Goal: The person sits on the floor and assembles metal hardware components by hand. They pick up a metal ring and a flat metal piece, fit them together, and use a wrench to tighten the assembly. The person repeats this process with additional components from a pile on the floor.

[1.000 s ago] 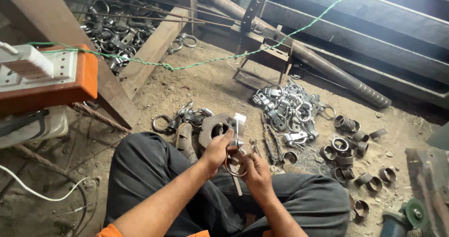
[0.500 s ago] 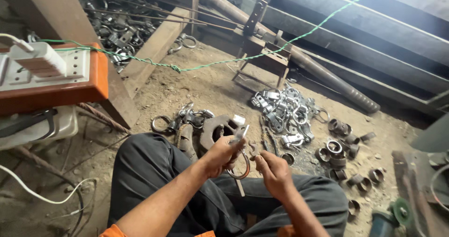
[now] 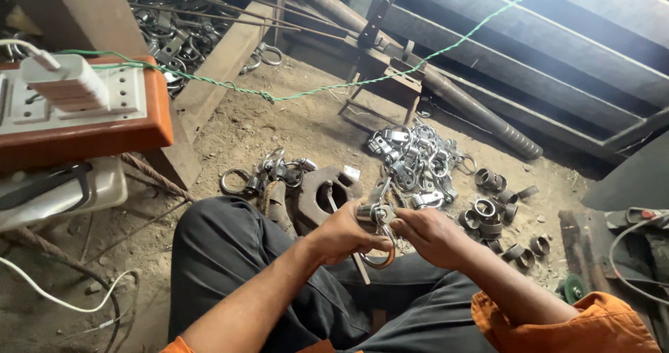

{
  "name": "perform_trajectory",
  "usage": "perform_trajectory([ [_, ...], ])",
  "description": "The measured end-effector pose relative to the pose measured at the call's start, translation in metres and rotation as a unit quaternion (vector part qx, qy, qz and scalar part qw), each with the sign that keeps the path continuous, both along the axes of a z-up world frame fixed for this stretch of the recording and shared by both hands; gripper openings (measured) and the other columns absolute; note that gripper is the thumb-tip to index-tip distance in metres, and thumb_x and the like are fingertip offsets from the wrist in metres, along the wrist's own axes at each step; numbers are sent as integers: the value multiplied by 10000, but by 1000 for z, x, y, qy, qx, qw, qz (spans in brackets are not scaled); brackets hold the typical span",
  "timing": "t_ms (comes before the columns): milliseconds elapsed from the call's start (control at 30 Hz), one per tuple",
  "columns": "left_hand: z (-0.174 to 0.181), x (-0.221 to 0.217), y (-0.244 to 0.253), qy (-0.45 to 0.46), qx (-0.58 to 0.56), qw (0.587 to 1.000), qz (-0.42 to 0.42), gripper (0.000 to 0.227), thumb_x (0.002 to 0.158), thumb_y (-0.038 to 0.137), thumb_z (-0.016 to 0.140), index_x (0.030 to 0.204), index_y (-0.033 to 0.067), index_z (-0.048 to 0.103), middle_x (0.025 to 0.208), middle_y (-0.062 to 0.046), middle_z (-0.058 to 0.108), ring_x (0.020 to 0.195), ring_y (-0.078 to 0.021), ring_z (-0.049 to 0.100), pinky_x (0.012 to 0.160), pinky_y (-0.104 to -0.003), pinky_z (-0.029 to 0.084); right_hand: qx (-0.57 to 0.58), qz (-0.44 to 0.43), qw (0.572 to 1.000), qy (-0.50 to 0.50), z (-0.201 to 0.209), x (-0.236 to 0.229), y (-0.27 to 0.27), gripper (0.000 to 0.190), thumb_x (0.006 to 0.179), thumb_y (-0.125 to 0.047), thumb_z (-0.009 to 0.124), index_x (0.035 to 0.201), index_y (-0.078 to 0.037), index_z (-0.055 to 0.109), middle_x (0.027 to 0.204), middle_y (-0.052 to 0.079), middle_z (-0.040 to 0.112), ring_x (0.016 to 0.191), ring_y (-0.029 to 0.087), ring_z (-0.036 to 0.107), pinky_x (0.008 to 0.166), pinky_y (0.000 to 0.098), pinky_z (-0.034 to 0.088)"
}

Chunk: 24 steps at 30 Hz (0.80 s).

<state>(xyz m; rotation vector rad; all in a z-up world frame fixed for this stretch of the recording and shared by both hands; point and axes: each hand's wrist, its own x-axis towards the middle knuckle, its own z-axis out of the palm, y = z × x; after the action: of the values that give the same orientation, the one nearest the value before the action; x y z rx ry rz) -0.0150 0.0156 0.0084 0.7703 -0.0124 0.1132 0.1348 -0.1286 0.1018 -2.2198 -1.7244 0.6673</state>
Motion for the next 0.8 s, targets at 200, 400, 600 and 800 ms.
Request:
perform_trajectory([
  [200,-6,0,1,-13,106,991,84,589,682,27,926,1172,27,598,1007,-48,748,902,-111,723,800,-285,611,32,-21,999,31,-5,-9,3,326,1024,-305,485,894,-44,632,658,192,586,660,408,592,629,503,434],
  [400,-3,-1,-2,-39,162,979,115,597,690,74,939,1177,39,595,1049,-39,740,980,-115,711,874,-304,603,26,-54,996,72,-16,-6,-5,358,1034,-304,476,855,-21,606,690,184,577,661,372,572,642,472,447],
  [600,2,-1,-7,-5,221,964,150,581,696,149,946,1146,39,596,987,-51,746,913,-118,722,815,-301,601,33,-123,981,149,-32,-13,-19,423,1053,-328,465,806,-13,602,635,86,523,610,208,485,580,387,415],
  [800,2,-6,-4,25,320,931,170,557,705,197,951,1119,36,615,943,-61,764,871,-108,719,748,-294,595,27,-160,965,208,-40,-16,-23,421,1053,-332,455,779,-38,578,601,7,466,568,115,413,516,331,380],
])
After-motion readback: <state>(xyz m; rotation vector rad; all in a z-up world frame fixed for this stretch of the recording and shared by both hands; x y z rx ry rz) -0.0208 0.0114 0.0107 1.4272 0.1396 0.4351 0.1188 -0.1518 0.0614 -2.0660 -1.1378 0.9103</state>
